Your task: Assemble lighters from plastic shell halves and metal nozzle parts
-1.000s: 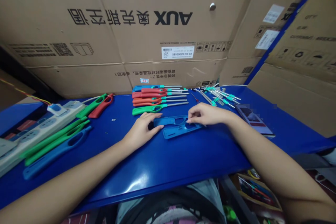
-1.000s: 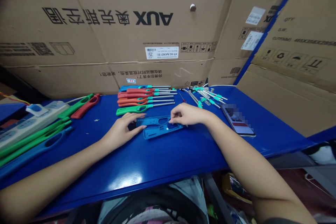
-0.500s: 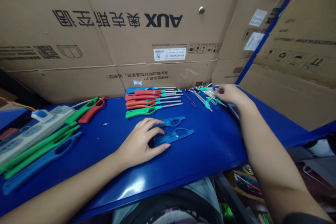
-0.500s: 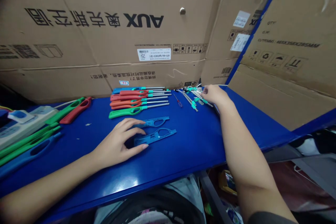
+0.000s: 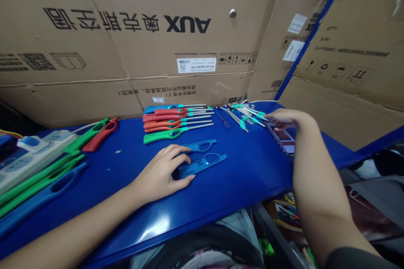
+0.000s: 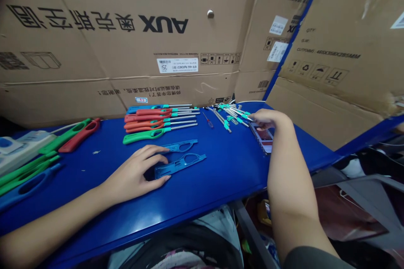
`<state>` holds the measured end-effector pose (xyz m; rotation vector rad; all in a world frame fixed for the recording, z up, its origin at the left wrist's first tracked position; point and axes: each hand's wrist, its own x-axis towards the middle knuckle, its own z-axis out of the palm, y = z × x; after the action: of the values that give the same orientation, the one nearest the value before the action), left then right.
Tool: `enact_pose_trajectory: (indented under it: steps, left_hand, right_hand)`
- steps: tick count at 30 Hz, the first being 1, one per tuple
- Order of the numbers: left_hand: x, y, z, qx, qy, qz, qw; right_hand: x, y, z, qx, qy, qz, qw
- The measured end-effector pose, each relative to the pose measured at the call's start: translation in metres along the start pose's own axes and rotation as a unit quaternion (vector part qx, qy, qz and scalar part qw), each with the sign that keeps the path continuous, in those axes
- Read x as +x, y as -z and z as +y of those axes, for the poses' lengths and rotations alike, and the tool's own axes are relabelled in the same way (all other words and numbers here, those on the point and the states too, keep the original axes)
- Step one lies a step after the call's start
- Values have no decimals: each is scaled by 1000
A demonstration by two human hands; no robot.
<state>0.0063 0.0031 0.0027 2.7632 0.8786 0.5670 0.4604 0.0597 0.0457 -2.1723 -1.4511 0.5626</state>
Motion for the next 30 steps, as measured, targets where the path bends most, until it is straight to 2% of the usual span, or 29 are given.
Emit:
enact_pose_trajectory:
  steps: [2,7,10,20,30]
  left_hand:
    - [0,0,-1,-1,0,1,1000]
    - [1,0,-2,3,-2,1,1000]
    - [1,-1,-3,4,-2,0,1000]
    - [0,-1,-2,-5,2,3,1000]
    - [0,-2,-4,-3,4,-7,1000]
  right_hand:
    - [7,-5,-3,-3,-28,-3,1000]
    - [26,-14,-6,-48,-39,90,994]
    - [32,-16,-3,-73,-42,112,990]
    - [19,1,-4,-93,-78,48,991]
    - [27,-7,-1,-149,-33,77,985]
